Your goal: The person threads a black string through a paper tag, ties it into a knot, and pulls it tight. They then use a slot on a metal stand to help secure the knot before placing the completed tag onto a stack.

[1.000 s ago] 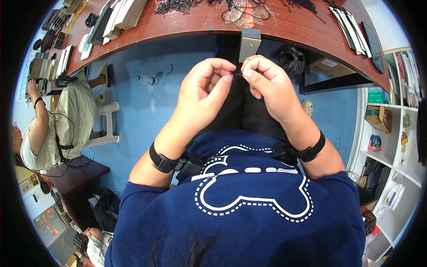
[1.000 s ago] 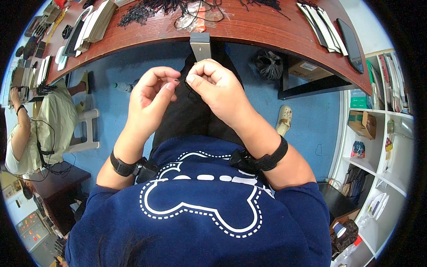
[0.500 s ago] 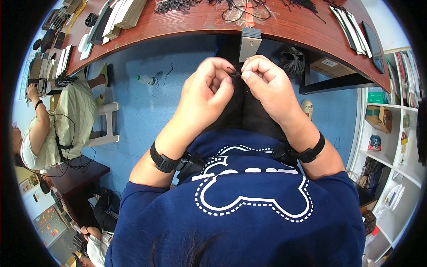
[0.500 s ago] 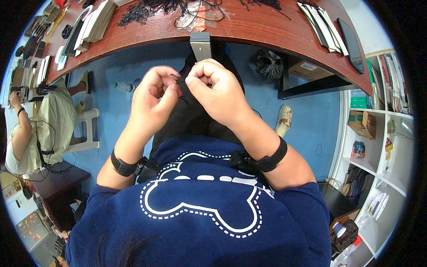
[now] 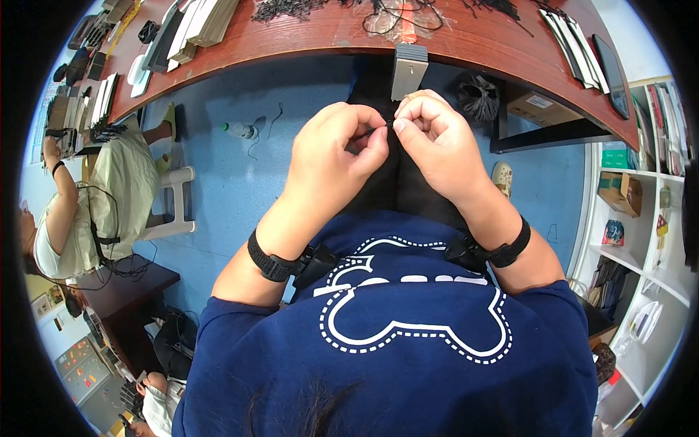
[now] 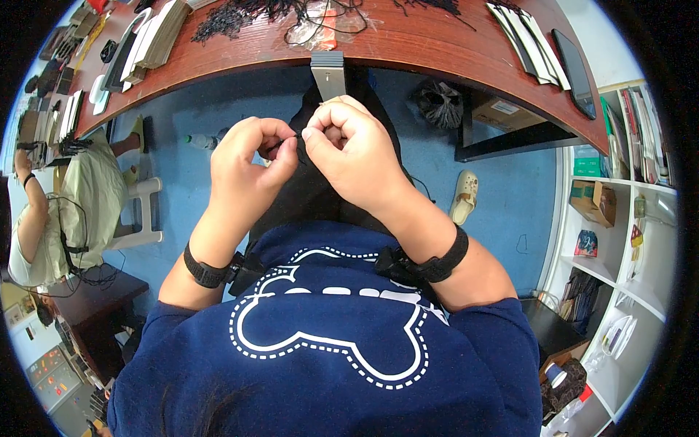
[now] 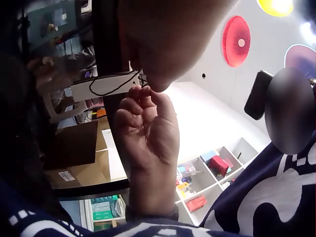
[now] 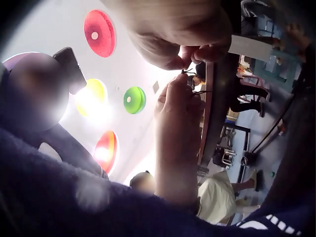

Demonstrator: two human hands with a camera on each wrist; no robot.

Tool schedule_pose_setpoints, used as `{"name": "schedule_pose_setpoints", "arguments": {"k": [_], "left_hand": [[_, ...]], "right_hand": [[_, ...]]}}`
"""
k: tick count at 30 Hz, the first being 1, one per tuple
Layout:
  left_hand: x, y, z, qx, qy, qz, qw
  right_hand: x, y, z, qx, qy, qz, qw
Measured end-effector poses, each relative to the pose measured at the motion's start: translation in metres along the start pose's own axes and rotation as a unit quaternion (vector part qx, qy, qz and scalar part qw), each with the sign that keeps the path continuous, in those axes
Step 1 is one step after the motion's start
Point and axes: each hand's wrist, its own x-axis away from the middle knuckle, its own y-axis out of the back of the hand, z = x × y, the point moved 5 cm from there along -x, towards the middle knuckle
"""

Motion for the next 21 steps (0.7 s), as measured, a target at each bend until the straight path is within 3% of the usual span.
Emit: {"name": "schedule_pose_setpoints", "arguments": {"k": [1,2,3,4,5,7,8,10,14,19,21], "left_hand": [[0.001,-0.003,0.005,0.033,0.057,0.022,0.998],[0.001,-0.004,0.008,0.033,0.057,0.022,0.998],[0.004,-0.012,0.021,0.182,0.161,0.056,0.968],[0.009,-0.020,0.030,0.325,0.259,0.088,0.905],[0.007,-0.017,0.031,0.325,0.260,0.088,0.905],[0.009,-0.022,0.030,0.439,0.354,0.154,0.811],[0.010,-0.024,0.029,0.439,0.355,0.154,0.811],[0.008,-0.021,0.027,0.408,0.272,0.097,0.866],[0.008,-0.019,0.026,0.386,0.234,0.086,0.888],[0.006,-0.014,0.022,0.200,0.183,0.078,0.959],[0.006,-0.014,0.020,0.184,0.174,0.071,0.965]], "right_hand": [[0.000,0.000,0.003,0.019,0.019,-0.014,1.000],[0.001,0.001,0.006,0.038,0.038,-0.028,0.998],[0.000,0.001,0.006,0.038,0.038,-0.028,0.998],[0.000,0.002,0.007,0.047,0.057,-0.033,0.997],[0.000,0.002,0.008,0.055,0.076,-0.037,0.995],[0.000,0.002,0.009,0.053,0.077,-0.035,0.995],[0.000,0.002,0.009,0.050,0.077,-0.033,0.995],[-0.001,0.003,0.006,0.043,0.066,-0.032,0.996],[-0.001,0.001,0.004,0.036,0.045,-0.025,0.998],[0.000,0.000,0.003,0.019,0.026,-0.017,0.999],[0.000,0.000,0.003,0.017,0.020,-0.013,1.000]]}}
